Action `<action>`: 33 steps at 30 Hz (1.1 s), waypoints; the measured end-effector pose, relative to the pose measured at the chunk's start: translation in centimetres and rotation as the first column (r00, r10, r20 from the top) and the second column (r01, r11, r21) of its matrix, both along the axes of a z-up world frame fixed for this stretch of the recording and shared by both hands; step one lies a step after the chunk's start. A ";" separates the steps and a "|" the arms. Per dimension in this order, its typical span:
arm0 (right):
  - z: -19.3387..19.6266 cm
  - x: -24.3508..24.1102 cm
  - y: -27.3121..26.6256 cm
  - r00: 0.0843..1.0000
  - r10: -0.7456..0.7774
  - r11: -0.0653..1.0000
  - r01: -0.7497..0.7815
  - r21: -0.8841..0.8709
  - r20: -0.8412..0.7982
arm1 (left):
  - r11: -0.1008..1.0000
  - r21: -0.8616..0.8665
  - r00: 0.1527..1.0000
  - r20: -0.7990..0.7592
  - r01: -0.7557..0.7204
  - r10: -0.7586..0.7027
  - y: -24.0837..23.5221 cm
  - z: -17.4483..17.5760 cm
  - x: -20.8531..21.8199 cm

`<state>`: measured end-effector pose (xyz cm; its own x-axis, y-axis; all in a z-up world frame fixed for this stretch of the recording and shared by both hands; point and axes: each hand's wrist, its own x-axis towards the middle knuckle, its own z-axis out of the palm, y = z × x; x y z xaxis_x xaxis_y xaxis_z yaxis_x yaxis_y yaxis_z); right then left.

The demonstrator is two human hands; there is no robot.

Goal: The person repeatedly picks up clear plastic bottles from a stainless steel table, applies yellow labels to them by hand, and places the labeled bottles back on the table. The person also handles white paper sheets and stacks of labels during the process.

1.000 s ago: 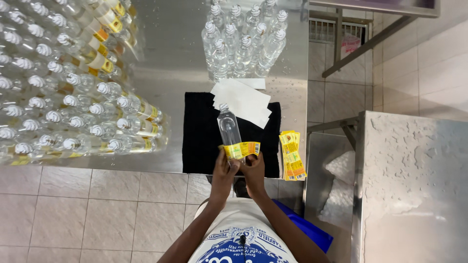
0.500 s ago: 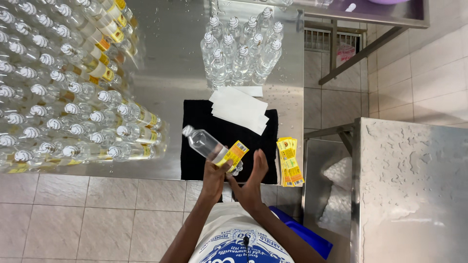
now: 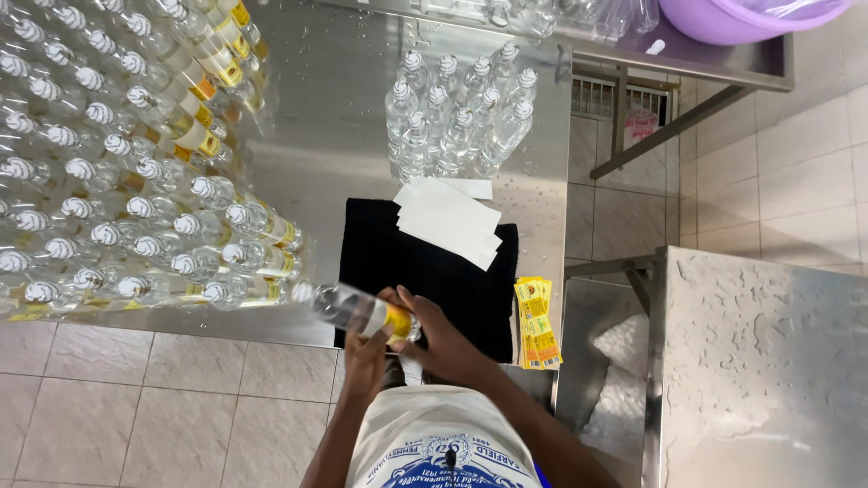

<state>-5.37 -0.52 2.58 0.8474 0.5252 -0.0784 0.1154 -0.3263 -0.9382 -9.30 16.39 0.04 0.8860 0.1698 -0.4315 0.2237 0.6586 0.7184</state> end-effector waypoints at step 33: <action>5.9 5.9 -8.2 0.625 -0.781 0.624 0.781 0.021 -0.021 | 0.509 0.737 0.862 0.197 -0.444 0.467 7.4 -3.5 9.0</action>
